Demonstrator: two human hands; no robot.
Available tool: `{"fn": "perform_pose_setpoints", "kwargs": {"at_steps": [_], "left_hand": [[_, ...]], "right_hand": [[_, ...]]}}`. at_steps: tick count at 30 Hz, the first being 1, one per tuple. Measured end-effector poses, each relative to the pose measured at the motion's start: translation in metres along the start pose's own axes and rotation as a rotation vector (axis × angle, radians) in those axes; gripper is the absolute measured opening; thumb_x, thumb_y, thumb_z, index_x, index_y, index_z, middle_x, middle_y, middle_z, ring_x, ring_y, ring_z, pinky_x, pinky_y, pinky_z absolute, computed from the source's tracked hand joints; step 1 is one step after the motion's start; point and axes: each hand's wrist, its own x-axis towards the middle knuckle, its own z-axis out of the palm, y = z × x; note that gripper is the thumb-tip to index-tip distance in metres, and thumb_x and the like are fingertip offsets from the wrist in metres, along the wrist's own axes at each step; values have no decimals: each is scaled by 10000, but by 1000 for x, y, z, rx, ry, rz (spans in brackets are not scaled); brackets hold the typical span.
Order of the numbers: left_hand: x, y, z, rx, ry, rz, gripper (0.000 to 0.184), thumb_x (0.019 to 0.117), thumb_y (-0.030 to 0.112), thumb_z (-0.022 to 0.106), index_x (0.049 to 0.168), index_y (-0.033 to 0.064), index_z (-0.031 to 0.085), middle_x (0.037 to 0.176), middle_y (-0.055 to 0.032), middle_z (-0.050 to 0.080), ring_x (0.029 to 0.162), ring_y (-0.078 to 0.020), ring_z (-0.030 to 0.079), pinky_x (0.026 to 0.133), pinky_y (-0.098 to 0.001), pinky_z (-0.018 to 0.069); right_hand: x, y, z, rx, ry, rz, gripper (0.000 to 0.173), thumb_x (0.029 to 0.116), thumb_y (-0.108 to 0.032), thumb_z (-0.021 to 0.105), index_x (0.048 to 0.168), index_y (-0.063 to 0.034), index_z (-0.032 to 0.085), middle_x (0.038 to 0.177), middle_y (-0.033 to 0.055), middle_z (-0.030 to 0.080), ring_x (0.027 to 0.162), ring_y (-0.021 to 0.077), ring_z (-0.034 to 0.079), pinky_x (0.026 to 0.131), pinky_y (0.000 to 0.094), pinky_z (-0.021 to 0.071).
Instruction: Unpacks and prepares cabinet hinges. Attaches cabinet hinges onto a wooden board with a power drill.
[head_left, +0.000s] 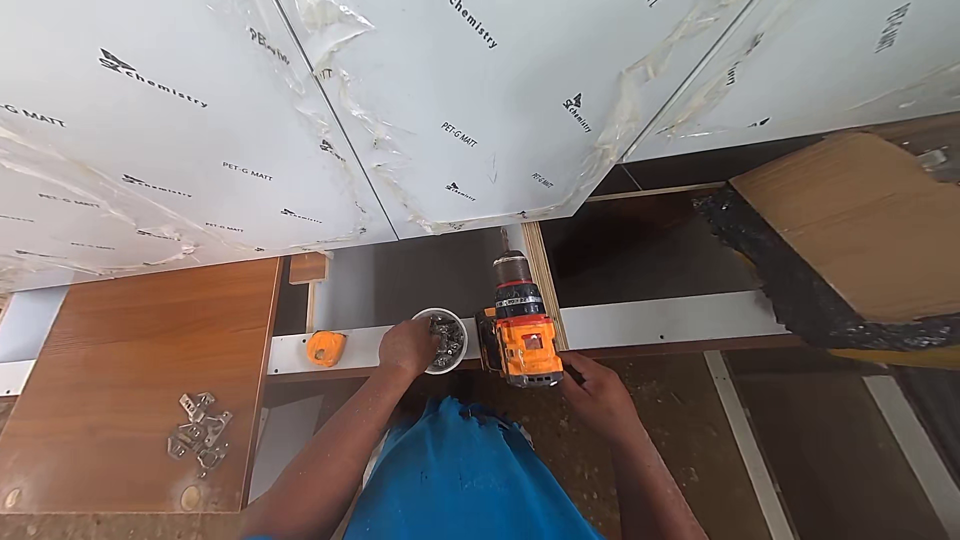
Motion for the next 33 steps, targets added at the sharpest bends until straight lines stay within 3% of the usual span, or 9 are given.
{"fn": "perform_pose_setpoints", "kwargs": {"at_steps": [5, 11, 14, 18, 21, 25, 30, 33], "left_hand": [[-15, 2, 6, 0, -45, 202, 337, 1057, 274, 465, 1187, 66, 696, 1176, -178, 703, 1156, -353, 656, 976, -590, 498], [-26, -8, 26, -30, -45, 232, 384, 1094, 266, 378, 1274, 57, 644, 1227, -162, 689, 1179, -317, 653, 1010, -537, 492], [-19, -20, 11, -159, -51, 204, 392, 1097, 272, 406, 1250, 24, 669, 1154, -212, 701, 1131, -364, 665, 1002, -592, 489], [-7, -24, -19, 57, -39, 101, 360, 1075, 264, 434, 1277, 77, 666, 1223, -212, 688, 1191, -396, 644, 990, -626, 490], [0, -20, -21, 212, -36, 144, 330, 1052, 236, 470, 1278, 134, 687, 1243, -176, 697, 1190, -392, 650, 961, -634, 505], [0, 2, -14, 380, -64, 96, 295, 1035, 105, 442, 1220, 41, 662, 1208, -224, 676, 1133, -431, 658, 865, -628, 536], [-6, 21, -13, 355, -100, 48, 286, 1044, 110, 439, 1142, -45, 659, 1167, -262, 674, 1104, -456, 658, 822, -636, 538], [-10, 26, -13, 338, -148, 40, 266, 1031, 81, 462, 1165, -55, 647, 1197, -264, 664, 1117, -456, 651, 828, -637, 537]], "right_hand": [[-1, 4, -1, 2, 24, -8, 312, 996, -280, 553, 1113, -67, 748, 982, 54, 739, 839, 50, 665, 777, 232, 543], [0, 3, 1, 6, -2, 26, 300, 1002, -271, 554, 1114, -68, 746, 968, 54, 732, 808, 51, 650, 755, 234, 537], [5, -2, -1, 13, -35, 34, 294, 1004, -258, 556, 1127, -61, 737, 956, 57, 722, 801, 67, 639, 753, 256, 531], [11, -2, -1, 17, -49, 17, 306, 1015, -247, 546, 1154, -45, 728, 942, 69, 721, 788, 75, 636, 753, 259, 531], [12, -2, 0, 14, -56, -4, 315, 1023, -281, 558, 1144, -46, 729, 935, 71, 723, 784, 82, 643, 757, 270, 540], [9, 0, 4, 32, -32, -30, 301, 1006, -261, 567, 1116, -34, 732, 908, 75, 716, 765, 70, 632, 738, 242, 528], [3, 7, 4, 37, 15, -36, 318, 996, -274, 559, 1117, -37, 735, 913, 47, 727, 769, 21, 635, 723, 192, 526], [1, 4, 3, 31, 29, -42, 328, 994, -279, 554, 1110, -29, 731, 909, 50, 727, 756, 9, 629, 712, 190, 520]]}}
